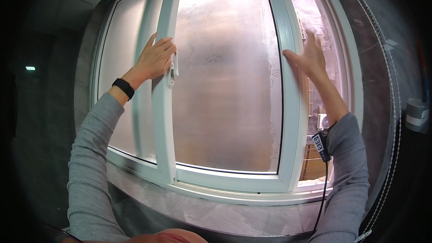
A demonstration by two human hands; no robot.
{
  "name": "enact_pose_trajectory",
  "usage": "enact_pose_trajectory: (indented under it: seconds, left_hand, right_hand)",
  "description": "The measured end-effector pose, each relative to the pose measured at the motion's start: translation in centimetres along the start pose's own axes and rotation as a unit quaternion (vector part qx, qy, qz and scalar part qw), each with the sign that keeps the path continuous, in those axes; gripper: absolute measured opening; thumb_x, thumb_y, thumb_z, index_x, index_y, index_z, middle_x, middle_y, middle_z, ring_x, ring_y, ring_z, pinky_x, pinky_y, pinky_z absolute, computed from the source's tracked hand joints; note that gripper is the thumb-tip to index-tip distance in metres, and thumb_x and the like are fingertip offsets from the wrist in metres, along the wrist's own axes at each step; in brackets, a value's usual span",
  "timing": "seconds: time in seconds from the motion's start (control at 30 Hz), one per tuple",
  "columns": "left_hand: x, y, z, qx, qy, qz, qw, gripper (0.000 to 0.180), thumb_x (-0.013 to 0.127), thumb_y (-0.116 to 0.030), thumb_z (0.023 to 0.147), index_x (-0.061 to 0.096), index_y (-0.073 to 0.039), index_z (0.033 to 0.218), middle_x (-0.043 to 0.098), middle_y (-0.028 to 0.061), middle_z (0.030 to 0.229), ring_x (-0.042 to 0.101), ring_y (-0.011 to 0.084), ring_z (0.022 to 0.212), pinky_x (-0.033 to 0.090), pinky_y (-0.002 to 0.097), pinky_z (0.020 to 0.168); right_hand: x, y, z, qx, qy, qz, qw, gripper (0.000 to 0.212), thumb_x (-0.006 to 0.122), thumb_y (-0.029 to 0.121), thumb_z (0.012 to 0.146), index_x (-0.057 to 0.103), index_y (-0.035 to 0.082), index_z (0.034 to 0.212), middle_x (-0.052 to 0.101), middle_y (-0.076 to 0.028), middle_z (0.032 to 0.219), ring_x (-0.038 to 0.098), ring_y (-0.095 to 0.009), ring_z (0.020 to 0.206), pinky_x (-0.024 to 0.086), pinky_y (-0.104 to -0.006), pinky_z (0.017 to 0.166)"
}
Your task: The person lifts and fits two white window sashes into a wall opening, aligning each pane into the frame and adjusting the edges. The person handles the sashes by hand, positioning them into the opening and pressing along the edges to seat them.
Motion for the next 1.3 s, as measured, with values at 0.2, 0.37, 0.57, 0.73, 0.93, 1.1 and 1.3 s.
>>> enact_pose_trajectory:
  seconds: [0.2, 0.37, 0.57, 0.73, 0.93, 1.1, 1.3]
  left_hand:
    - [2.8, -0.5, 2.7, -0.020, 0.113, 0.076, 0.990, 0.012, 0.061, -0.012, 0.083, 0.066, -0.010, 0.093, 0.060, 0.0030, 0.104, 0.054, 0.0201, 0.111, 0.027, 0.0515, 0.115]
    - [2.0, -0.6, 1.6, -0.029, 0.050, 0.078, 0.995, 0.012, 0.063, -0.012, 0.083, 0.067, -0.010, 0.095, 0.060, 0.0021, 0.106, 0.054, 0.0186, 0.111, 0.029, 0.0523, 0.114]
    - [3.6, 0.0, -0.3, -0.054, 0.049, 0.056, 0.996, 0.013, 0.063, -0.013, 0.086, 0.065, -0.011, 0.098, 0.057, 0.0008, 0.108, 0.052, 0.0164, 0.114, 0.031, 0.0555, 0.111]
    - [4.2, 0.1, -0.7, -0.055, 0.038, 0.052, 0.996, 0.008, 0.060, -0.011, 0.088, 0.064, -0.012, 0.094, 0.056, 0.0004, 0.105, 0.052, 0.0165, 0.111, 0.033, 0.0568, 0.107]
    - [3.8, 0.2, -0.8, -0.063, 0.023, 0.034, 0.997, 0.008, 0.057, -0.010, 0.089, 0.064, -0.012, 0.090, 0.056, 0.0009, 0.101, 0.053, 0.0166, 0.110, 0.036, 0.0547, 0.100]
    - [3.8, 0.2, -0.6, -0.069, 0.027, 0.016, 0.997, 0.007, 0.058, -0.008, 0.087, 0.064, -0.011, 0.089, 0.058, 0.0014, 0.104, 0.052, 0.0178, 0.112, 0.034, 0.0530, 0.102]
    - [3.6, 2.1, -2.3, -0.174, -0.100, -0.084, 0.976, 0.031, 0.058, -0.012, 0.090, 0.056, -0.005, 0.120, 0.052, 0.0156, 0.126, 0.047, 0.0310, 0.122, 0.030, 0.0515, 0.109]
  right_hand:
    - [6.0, 6.8, -2.8, -0.239, 0.049, -0.295, 0.924, 0.051, 0.056, 0.005, 0.088, 0.047, 0.001, 0.139, 0.044, -0.012, 0.148, 0.031, -0.029, 0.143, 0.028, -0.0531, 0.113]
    - [7.5, 4.4, -3.0, -0.206, 0.064, -0.362, 0.907, 0.050, 0.046, 0.006, 0.092, 0.045, 0.000, 0.142, 0.044, -0.010, 0.150, 0.028, -0.023, 0.146, 0.022, -0.0540, 0.117]
    - [6.1, 3.5, -3.2, -0.201, 0.065, -0.393, 0.895, 0.052, 0.048, 0.003, 0.090, 0.046, 0.003, 0.142, 0.042, -0.005, 0.151, 0.028, -0.025, 0.146, 0.017, -0.0559, 0.118]
    - [4.4, 2.6, -2.9, -0.184, 0.060, -0.424, 0.885, 0.051, 0.047, 0.006, 0.092, 0.048, 0.009, 0.143, 0.043, 0.002, 0.151, 0.028, -0.026, 0.146, 0.015, -0.0598, 0.118]
    - [3.4, 1.5, -2.5, -0.174, 0.064, -0.419, 0.889, 0.054, 0.049, 0.001, 0.089, 0.049, 0.010, 0.142, 0.042, 0.004, 0.151, 0.027, -0.026, 0.146, 0.014, -0.0631, 0.117]
    - [3.6, 1.2, -2.6, -0.175, 0.046, -0.417, 0.891, 0.057, 0.052, -0.001, 0.088, 0.047, 0.010, 0.143, 0.038, -0.001, 0.153, 0.031, -0.028, 0.144, 0.020, -0.0648, 0.113]
    - [2.0, -1.4, -2.6, -0.081, -0.041, -0.152, 0.984, 0.074, 0.061, 0.018, 0.090, 0.024, 0.009, 0.153, 0.031, -0.018, 0.155, 0.031, -0.037, 0.142, 0.036, -0.0527, 0.109]
Point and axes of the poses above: each hand's wrist, its own z-axis towards the middle knuckle, its own x-axis out of the palm, y = z × x, the point moved 9 cm from there along z, towards the middle knuckle
